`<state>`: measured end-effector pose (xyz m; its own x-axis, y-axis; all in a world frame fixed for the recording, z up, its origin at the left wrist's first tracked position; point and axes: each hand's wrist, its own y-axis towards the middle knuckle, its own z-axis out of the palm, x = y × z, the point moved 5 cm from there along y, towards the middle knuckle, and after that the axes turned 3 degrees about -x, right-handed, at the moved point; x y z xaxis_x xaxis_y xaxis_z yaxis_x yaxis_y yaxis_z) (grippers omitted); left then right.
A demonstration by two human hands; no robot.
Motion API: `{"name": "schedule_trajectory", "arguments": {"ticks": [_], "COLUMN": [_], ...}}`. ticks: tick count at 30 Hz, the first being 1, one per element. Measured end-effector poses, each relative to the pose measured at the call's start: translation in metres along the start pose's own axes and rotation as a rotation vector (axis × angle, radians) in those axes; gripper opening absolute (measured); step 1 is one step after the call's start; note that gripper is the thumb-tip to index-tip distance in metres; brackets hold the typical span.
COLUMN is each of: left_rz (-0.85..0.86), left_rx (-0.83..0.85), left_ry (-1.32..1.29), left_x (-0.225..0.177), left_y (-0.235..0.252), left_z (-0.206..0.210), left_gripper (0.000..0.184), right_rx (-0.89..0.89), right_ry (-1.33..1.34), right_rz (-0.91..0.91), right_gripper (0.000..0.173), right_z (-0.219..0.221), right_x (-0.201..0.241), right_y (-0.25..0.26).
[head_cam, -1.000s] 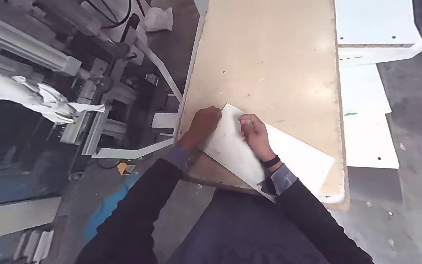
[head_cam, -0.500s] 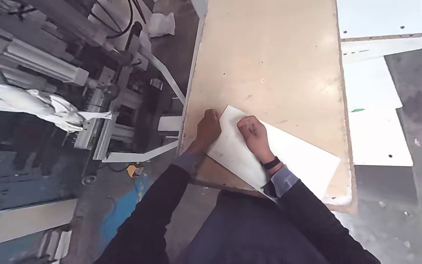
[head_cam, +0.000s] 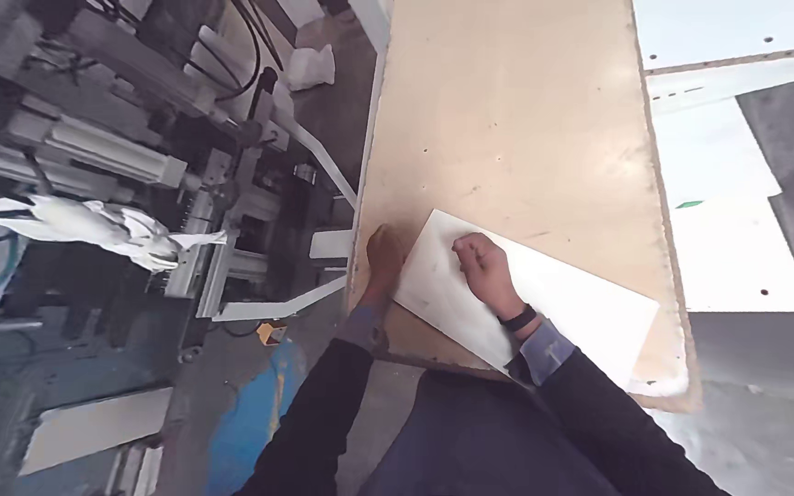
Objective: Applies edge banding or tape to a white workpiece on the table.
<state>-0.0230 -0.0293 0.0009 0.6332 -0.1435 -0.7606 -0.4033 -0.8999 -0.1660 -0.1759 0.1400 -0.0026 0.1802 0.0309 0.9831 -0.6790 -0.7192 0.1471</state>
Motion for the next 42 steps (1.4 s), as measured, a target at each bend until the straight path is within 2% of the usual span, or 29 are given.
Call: {"name": "schedule_trajectory", "arguments": {"ticks": [3,7,10,12,16,19,21,25,28,38,42], "left_rz": [-0.008,0.201,0.344,0.379,0.308,0.185,0.105,-0.029,-0.04,-0.035,-0.019], "left_rx": [0.015,0.154,0.184,0.236,0.333,0.436,0.531,0.654,0.73,0.611,0.613], "left_ry": [0.085,0.291,0.365,0.354,0.3,0.322,0.373,0.439,0.45,0.287,0.241], "left_x": [0.0,-0.033,-0.056,-0.065,-0.076,-0.065,-0.072,-0.081,-0.082,-0.068,-0.063], "left_y": [0.005,-0.003,-0.006,-0.012,-0.01,0.058,0.079,0.095,0.101,0.089,0.089], "left_z": [-0.003,-0.006,-0.007,-0.011,-0.012,0.015,0.025,0.035,0.038,0.033,0.033], "left_gripper": [0.045,0.051,0.042,0.029,0.018,0.023,0.025,0.024,0.022,0.02,0.02], "right_rx": [0.027,0.051,0.043,0.036,0.024,0.024,0.036,0.051,0.06,0.037,0.037], "right_ry": [0.004,0.0,-0.002,0.014,0.03,0.011,-0.012,-0.035,-0.019,0.014,0.028], "right_rz": [0.03,-0.015,-0.03,-0.029,-0.03,-0.039,-0.042,-0.038,-0.015,0.025,0.045], "right_gripper": [0.024,0.025,0.025,0.025,0.026,0.025,0.024,0.025,0.025,0.024,0.025], "right_z": [0.001,0.003,0.0,-0.001,-0.001,0.0,0.001,0.002,0.001,0.001,0.001], "right_x": [-0.002,0.0,0.001,0.001,0.001,0.0,0.0,-0.001,-0.002,-0.007,-0.007], "right_y": [-0.001,-0.003,-0.002,-0.005,-0.006,-0.005,-0.004,-0.004,-0.003,0.004,0.006]}}
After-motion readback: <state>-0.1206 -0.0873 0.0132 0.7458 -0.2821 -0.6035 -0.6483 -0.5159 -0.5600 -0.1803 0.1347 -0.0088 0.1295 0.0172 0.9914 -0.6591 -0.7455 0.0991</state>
